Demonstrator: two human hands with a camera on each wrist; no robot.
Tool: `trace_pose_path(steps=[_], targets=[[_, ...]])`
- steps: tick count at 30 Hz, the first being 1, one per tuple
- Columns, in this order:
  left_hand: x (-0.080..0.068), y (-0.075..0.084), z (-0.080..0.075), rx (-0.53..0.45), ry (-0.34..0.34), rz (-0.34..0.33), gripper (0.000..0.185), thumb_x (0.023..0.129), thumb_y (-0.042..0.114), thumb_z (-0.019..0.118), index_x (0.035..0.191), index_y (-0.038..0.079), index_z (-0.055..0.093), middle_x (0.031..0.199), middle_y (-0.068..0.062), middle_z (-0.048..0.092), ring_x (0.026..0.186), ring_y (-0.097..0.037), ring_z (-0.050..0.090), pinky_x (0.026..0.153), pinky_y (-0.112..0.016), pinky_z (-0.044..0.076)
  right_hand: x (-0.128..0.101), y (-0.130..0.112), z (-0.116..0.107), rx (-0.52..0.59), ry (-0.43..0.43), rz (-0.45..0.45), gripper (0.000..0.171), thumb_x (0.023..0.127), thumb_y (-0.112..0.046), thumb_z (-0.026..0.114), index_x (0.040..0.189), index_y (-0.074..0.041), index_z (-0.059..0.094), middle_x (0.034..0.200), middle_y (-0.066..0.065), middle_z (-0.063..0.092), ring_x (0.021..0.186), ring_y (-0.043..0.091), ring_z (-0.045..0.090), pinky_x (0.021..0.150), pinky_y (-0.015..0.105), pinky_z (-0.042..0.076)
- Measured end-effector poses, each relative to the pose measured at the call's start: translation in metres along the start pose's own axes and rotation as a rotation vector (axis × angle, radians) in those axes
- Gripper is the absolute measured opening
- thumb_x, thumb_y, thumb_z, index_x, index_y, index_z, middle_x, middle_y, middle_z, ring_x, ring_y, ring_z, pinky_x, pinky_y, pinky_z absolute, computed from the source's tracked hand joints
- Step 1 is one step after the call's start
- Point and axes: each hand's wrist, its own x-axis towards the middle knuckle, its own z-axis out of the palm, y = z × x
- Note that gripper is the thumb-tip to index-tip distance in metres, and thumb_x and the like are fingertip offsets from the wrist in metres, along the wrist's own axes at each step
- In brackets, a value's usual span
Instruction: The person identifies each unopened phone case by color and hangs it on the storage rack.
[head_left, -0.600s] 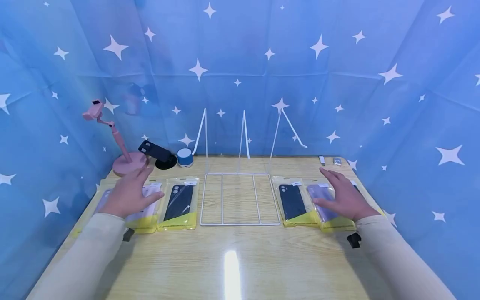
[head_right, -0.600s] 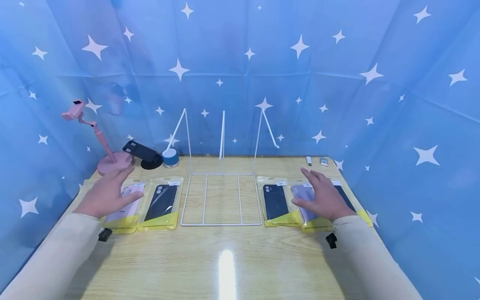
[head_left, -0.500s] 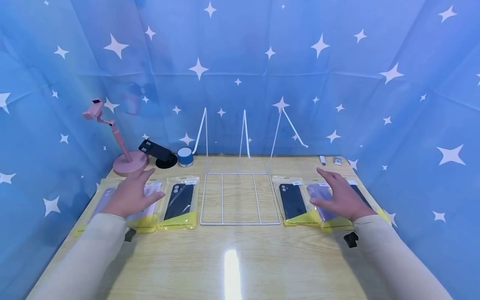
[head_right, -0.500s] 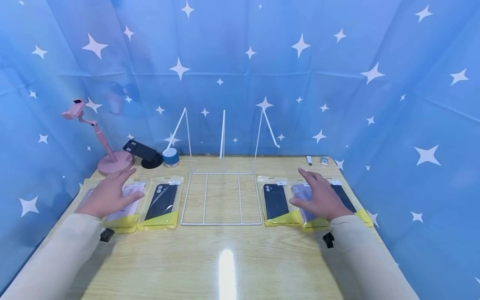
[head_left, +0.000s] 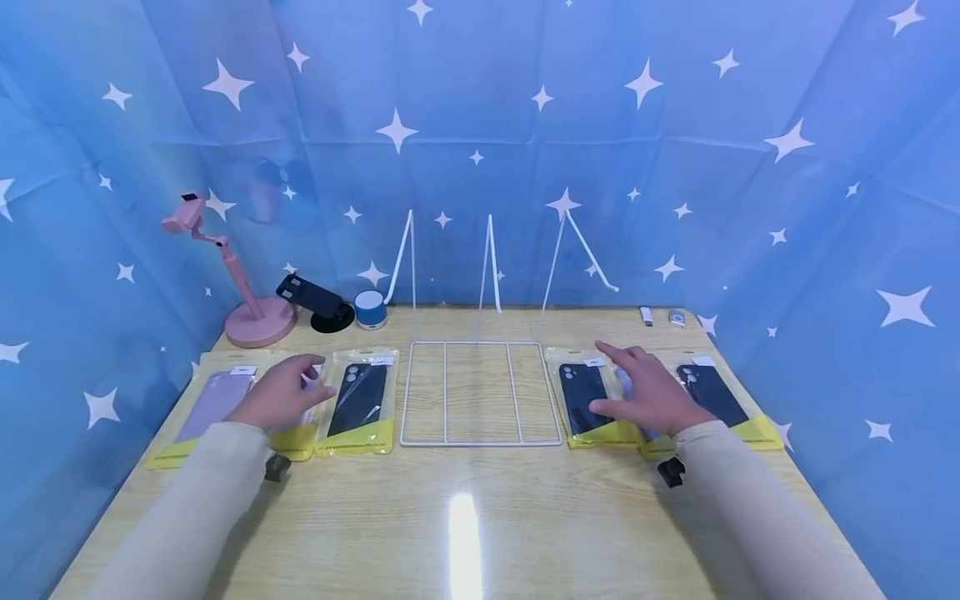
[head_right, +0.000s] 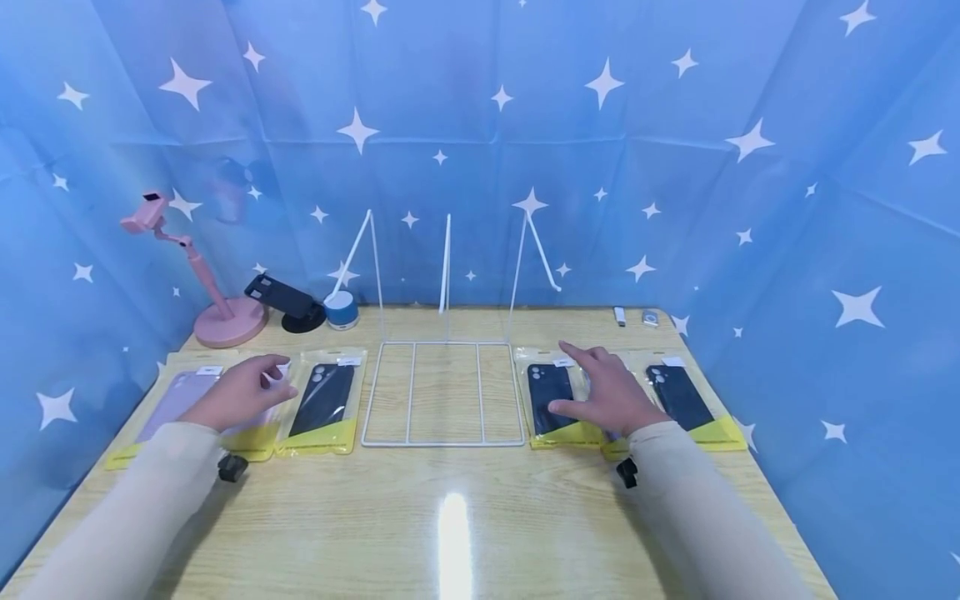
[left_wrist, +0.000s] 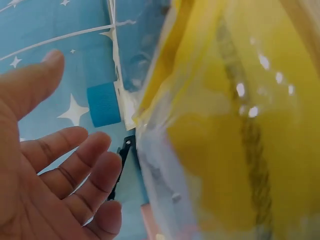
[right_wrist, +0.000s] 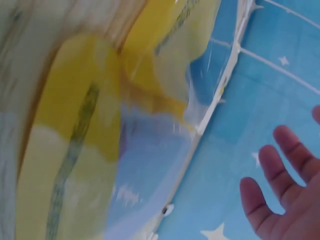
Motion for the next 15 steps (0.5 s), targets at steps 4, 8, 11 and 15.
trace_pose_path(steps=[4, 8, 11, 15], targets=[[0.006, -0.002, 0.004, -0.035, -0.037, -0.02, 0.071, 0.1, 0.038, 0.071, 0.155, 0.001, 0.046, 0.124, -0.018, 0.063, 0.105, -0.031, 0.061, 0.086, -0.044, 0.057, 0.005, -0.006, 0.005, 0.013, -0.031, 0.002, 0.101, 0.086, -0.057, 0.082, 0.167, -0.026, 0.032, 0.142, 0.024, 0.054, 0.123, 0.043, 0.058, 0.093, 0.066, 0.053], [0.011, -0.003, 0.007, -0.062, -0.069, -0.035, 0.071, 0.099, 0.04, 0.073, 0.153, 0.0, 0.049, 0.117, -0.015, 0.063, 0.097, -0.028, 0.06, 0.077, -0.037, 0.053, 0.011, -0.013, 0.011, 0.006, -0.059, -0.004, 0.101, 0.083, -0.061, 0.084, 0.166, -0.026, 0.036, 0.134, 0.021, 0.06, 0.111, 0.036, 0.065, 0.087, 0.059, 0.057], [0.013, -0.002, 0.009, -0.066, -0.088, -0.057, 0.073, 0.098, 0.041, 0.075, 0.152, 0.0, 0.05, 0.114, -0.014, 0.063, 0.095, -0.027, 0.059, 0.074, -0.034, 0.052, 0.016, -0.017, 0.017, -0.02, -0.088, -0.017, 0.102, 0.082, -0.064, 0.083, 0.165, -0.026, 0.039, 0.137, 0.021, 0.06, 0.114, 0.037, 0.066, 0.089, 0.059, 0.057], [0.015, -0.001, 0.011, -0.061, -0.109, -0.094, 0.077, 0.095, 0.044, 0.077, 0.153, 0.0, 0.049, 0.115, -0.014, 0.062, 0.094, -0.026, 0.059, 0.072, -0.033, 0.051, 0.021, -0.023, 0.024, -0.058, -0.151, -0.019, 0.101, 0.082, -0.065, 0.082, 0.165, -0.026, 0.039, 0.146, 0.021, 0.057, 0.126, 0.043, 0.06, 0.098, 0.063, 0.054]])
